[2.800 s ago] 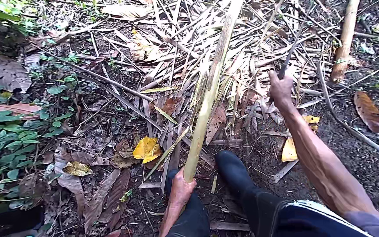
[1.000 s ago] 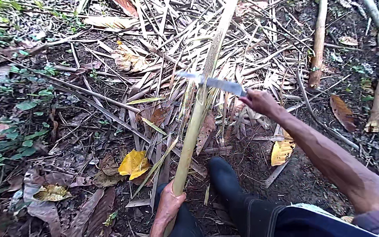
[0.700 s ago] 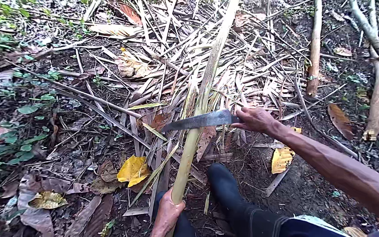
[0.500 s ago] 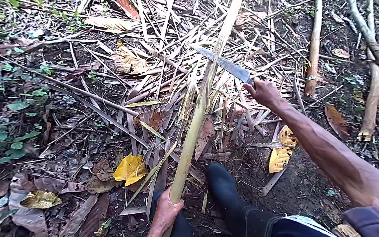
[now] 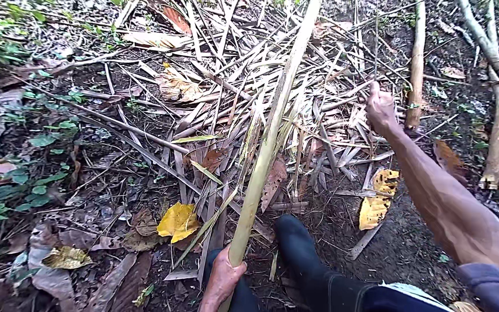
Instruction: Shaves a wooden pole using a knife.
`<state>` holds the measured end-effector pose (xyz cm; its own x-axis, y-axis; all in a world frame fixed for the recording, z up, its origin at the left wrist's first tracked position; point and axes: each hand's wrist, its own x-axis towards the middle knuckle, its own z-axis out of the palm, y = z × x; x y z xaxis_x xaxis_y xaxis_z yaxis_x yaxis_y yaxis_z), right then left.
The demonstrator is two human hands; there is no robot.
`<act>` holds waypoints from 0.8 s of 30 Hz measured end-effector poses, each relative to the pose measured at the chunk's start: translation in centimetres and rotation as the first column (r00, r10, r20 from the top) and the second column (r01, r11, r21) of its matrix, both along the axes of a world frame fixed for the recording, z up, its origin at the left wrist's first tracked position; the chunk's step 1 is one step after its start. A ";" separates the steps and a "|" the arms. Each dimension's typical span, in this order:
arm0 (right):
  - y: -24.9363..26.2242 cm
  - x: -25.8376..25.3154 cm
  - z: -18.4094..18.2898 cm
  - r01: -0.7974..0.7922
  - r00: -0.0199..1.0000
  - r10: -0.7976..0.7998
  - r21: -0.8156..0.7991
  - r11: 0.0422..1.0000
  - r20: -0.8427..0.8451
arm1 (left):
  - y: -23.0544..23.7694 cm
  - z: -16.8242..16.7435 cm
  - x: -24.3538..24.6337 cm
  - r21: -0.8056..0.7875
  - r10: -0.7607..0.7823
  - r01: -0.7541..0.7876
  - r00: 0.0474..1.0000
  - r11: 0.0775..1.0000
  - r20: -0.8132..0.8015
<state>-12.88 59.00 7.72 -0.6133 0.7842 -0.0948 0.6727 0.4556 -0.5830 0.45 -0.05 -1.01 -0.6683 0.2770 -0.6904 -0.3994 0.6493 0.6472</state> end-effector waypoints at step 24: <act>-13.4 9.4 -10.7 -0.815 0.573 0.795 0.244 0.526 0.199 | -0.2 0.3 -0.3 0.024 0.049 -0.050 0.998 0.998 0.048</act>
